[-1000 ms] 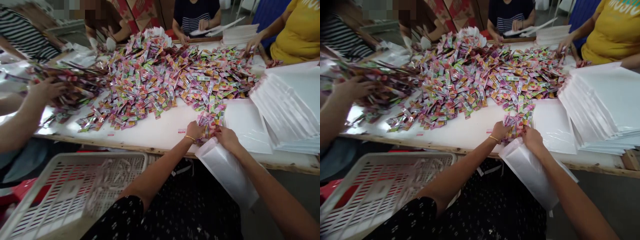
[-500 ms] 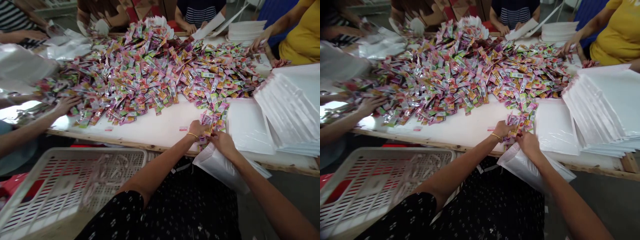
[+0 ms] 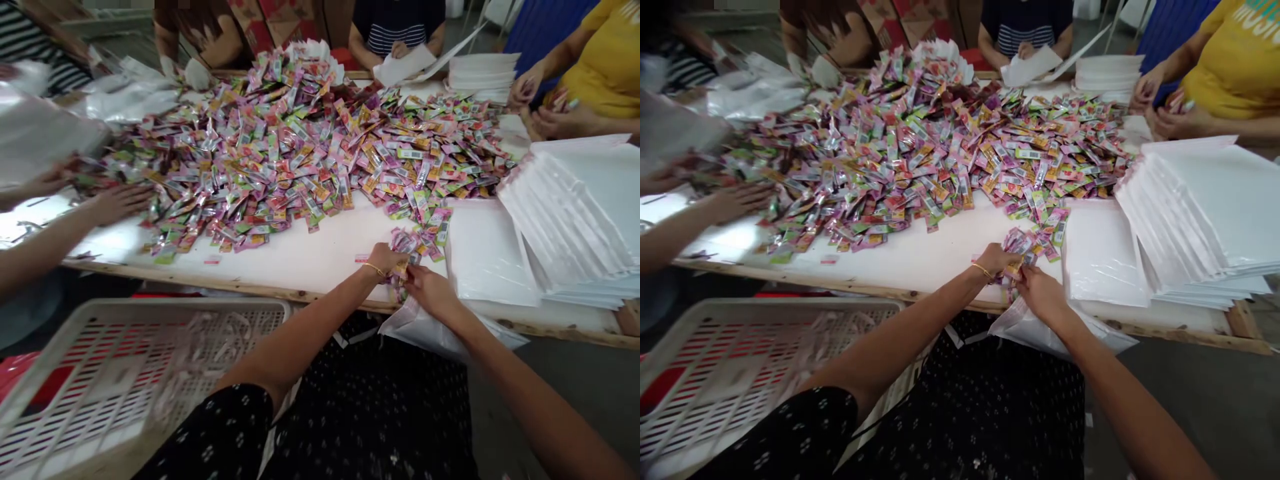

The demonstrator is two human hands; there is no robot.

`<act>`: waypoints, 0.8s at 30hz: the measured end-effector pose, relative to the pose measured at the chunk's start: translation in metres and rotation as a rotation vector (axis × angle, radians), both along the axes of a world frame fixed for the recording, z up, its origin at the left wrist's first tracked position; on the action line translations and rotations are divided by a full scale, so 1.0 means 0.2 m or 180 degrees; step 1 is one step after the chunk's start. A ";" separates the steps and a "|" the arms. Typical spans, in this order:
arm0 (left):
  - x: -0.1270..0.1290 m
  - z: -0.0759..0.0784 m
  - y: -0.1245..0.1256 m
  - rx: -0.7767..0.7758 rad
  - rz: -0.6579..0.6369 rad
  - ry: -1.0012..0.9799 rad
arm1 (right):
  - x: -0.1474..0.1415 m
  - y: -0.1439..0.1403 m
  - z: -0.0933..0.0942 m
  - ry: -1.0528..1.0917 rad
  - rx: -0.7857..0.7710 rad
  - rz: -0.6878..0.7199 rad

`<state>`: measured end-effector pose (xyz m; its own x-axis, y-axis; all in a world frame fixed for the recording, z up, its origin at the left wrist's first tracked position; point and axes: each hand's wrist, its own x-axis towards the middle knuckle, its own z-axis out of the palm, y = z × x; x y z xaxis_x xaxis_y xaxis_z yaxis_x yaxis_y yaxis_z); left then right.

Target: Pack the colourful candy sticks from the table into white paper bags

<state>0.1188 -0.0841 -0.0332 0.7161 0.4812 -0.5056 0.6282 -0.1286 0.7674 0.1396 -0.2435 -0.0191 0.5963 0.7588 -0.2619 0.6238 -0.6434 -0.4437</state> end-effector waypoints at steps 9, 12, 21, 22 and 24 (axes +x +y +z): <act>-0.16 0.06 0.20 -0.2341 0.1053 -0.0709 | 0.02 0.00 0.02 -0.0127 -0.0097 -0.0145; -0.20 0.10 0.28 -0.2652 0.0994 -0.0726 | 0.06 -0.02 0.11 0.0055 0.0018 -0.0374; -0.30 0.79 0.43 -0.1237 0.1011 -0.2344 | 0.16 0.15 0.87 -0.0648 0.2417 -0.1357; -0.32 0.90 0.43 -0.0843 0.0958 -0.2784 | 0.15 0.21 0.92 -0.0790 0.2707 -0.1265; -0.39 1.11 0.42 -0.0050 0.0828 -0.3737 | 0.13 0.32 0.96 -0.0940 0.3153 -0.1113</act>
<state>0.0417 -0.0008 0.1888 0.6261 0.6792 0.3829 -0.4492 -0.0872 0.8892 0.1653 -0.1798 0.1722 0.7591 0.3303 0.5610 0.6430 -0.2456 -0.7254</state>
